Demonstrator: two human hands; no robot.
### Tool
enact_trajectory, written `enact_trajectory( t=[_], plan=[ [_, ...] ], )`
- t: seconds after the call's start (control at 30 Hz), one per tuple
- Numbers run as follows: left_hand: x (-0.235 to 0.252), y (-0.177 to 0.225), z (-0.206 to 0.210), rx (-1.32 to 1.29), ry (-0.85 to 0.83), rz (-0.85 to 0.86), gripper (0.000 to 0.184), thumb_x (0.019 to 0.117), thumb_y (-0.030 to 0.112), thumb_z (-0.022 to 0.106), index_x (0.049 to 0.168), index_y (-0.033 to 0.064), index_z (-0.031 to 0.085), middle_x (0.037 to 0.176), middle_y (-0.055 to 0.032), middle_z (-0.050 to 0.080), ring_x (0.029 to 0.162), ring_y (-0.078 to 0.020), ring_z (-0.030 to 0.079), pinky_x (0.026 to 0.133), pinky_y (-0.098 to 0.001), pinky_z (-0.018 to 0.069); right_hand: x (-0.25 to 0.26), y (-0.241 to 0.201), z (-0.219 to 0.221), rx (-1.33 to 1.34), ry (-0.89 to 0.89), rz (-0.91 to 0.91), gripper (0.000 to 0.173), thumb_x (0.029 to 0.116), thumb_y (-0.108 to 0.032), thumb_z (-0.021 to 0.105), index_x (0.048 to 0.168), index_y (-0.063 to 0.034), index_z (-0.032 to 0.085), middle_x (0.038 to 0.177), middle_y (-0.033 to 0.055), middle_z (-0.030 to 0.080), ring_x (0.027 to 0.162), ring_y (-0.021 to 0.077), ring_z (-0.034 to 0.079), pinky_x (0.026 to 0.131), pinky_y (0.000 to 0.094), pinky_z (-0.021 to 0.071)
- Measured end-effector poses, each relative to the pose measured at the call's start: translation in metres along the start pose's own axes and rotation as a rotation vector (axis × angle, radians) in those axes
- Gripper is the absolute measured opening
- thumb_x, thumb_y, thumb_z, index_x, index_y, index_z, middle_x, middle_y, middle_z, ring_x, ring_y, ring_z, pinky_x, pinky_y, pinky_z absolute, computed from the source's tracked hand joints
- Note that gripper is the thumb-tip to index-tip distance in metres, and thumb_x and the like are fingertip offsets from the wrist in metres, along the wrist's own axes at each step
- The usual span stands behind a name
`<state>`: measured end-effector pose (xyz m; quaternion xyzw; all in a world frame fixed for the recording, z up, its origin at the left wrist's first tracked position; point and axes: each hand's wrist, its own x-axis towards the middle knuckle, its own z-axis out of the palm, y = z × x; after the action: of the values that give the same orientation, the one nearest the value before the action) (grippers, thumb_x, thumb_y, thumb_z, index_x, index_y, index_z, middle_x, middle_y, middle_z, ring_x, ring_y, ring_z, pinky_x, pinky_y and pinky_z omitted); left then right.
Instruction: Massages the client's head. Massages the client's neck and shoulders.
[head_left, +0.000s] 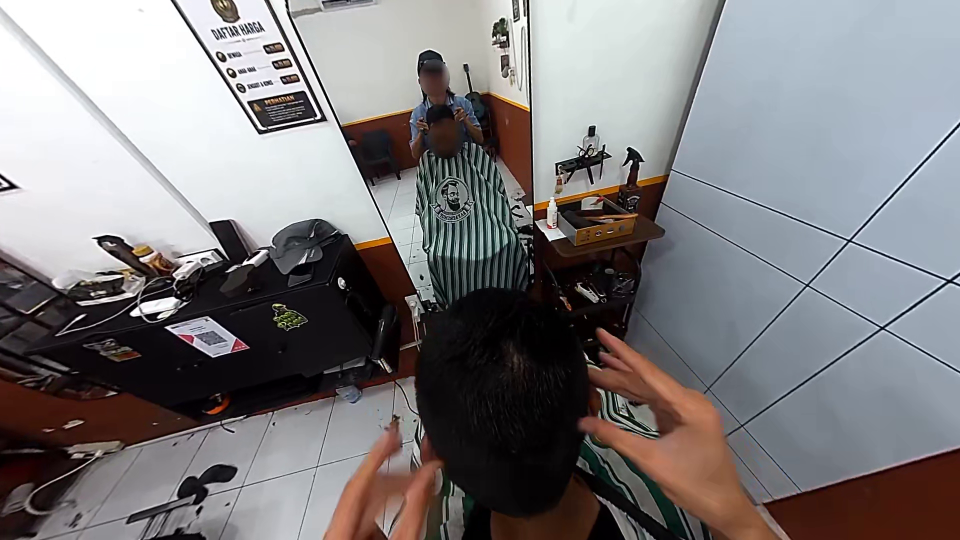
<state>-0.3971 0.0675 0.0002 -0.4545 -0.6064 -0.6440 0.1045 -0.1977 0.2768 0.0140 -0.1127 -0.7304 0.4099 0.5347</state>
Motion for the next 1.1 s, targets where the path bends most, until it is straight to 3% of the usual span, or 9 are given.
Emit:
enact_trajectory(
  t=[0.1,0.17,0.27,0.43,0.6,0.67,0.73,0.93,1.1],
  plan=[
    [0.012,-0.023,-0.007,-0.074,0.199,0.058,0.012,0.1039,0.019,0.059,0.101,0.0256,0.069,0.078,0.0171,0.068,0.064,0.0035,0.061,0.06,-0.016,0.0523,0.017,0.02,-0.013,0.086,0.234,0.028,0.023,0.0911,-0.017,0.077,0.113,-0.0118,0.072,0.076,-0.0117,0.071,0.055,-0.0015,0.061,0.049,0.0165,0.0541],
    [0.034,-0.051,-0.002,-0.122,0.058,-0.034,0.023,0.1077,0.033,0.051,0.116,0.0233,0.069,0.087,0.0149,0.072,0.071,0.0016,0.066,0.065,-0.0175,0.0563,0.035,0.042,-0.006,0.053,0.156,0.121,0.019,0.1002,-0.02,0.065,0.11,-0.005,0.071,0.082,-0.0057,0.073,0.066,0.0029,0.068,0.059,0.0212,0.0587],
    [0.062,-0.061,0.026,-0.323,-0.28,-0.412,0.055,0.1095,0.048,0.033,0.14,0.0096,0.056,0.125,0.0103,0.069,0.115,0.0014,0.063,0.1,-0.0222,0.0522,0.067,0.049,0.018,0.171,-0.21,0.468,0.049,0.1108,-0.032,0.035,0.14,0.0009,0.057,0.131,0.006,0.066,0.119,0.0069,0.062,0.103,0.0276,0.051],
    [0.099,-0.065,0.065,-0.701,-0.445,-1.048,0.033,0.1097,0.007,0.022,0.113,0.0003,0.053,0.089,-0.0037,0.068,0.085,-0.003,0.067,0.077,-0.0189,0.0558,0.108,0.036,0.049,0.659,-0.41,0.97,0.045,0.1126,-0.041,0.024,0.122,-0.0189,0.062,0.103,-0.0029,0.071,0.099,0.0042,0.068,0.085,0.0244,0.0574],
    [0.097,-0.084,0.077,-0.61,-0.41,-0.506,0.04,0.1094,0.013,0.031,0.135,-0.0105,0.049,0.118,-0.0033,0.067,0.113,0.003,0.06,0.1,-0.0144,0.0476,0.088,0.085,0.052,0.898,-0.534,0.719,0.036,0.11,-0.035,0.032,0.109,-0.0209,0.065,0.098,-0.0072,0.071,0.097,0.0016,0.067,0.087,0.0221,0.0562],
    [0.102,-0.078,0.079,-0.544,-0.3,-0.29,0.037,0.1093,0.018,0.038,0.117,-0.0051,0.067,0.109,0.0033,0.073,0.106,0.0061,0.063,0.097,-0.0156,0.0485,0.091,0.065,0.053,0.776,-0.524,0.701,0.035,0.1108,-0.024,0.027,0.111,-0.0173,0.062,0.097,-0.0104,0.069,0.095,-0.003,0.066,0.087,0.0184,0.0552],
    [0.11,-0.05,0.078,-0.489,-0.211,-0.243,0.036,0.105,0.02,0.04,0.094,0.014,0.074,0.091,0.0166,0.074,0.089,0.0105,0.065,0.085,-0.0119,0.052,0.09,0.058,0.053,0.667,-0.506,0.536,0.033,0.1085,-0.018,0.033,0.112,-0.0135,0.065,0.1,-0.0132,0.07,0.097,-0.0084,0.063,0.089,0.0143,0.052],
    [0.098,-0.097,0.082,-0.605,-0.4,-0.14,0.054,0.1109,0.034,0.031,0.134,-0.0065,0.058,0.137,-0.014,0.062,0.13,-0.017,0.057,0.113,-0.0314,0.0426,0.096,0.054,0.057,0.502,-0.428,0.439,0.04,0.1084,-0.016,0.038,0.137,0.001,0.06,0.129,0.002,0.068,0.116,0.0012,0.062,0.103,0.022,0.0504],
    [0.101,-0.075,0.08,-0.569,-0.356,-0.245,0.054,0.1093,0.031,0.031,0.125,-0.0079,0.064,0.124,-0.0108,0.069,0.117,-0.0094,0.063,0.104,-0.0254,0.0485,0.092,0.065,0.062,0.576,-0.389,0.457,0.046,0.1064,-0.017,0.039,0.149,-0.002,0.046,0.115,0.0029,0.07,0.101,0.0045,0.067,0.093,0.0261,0.0554]
  ],
)
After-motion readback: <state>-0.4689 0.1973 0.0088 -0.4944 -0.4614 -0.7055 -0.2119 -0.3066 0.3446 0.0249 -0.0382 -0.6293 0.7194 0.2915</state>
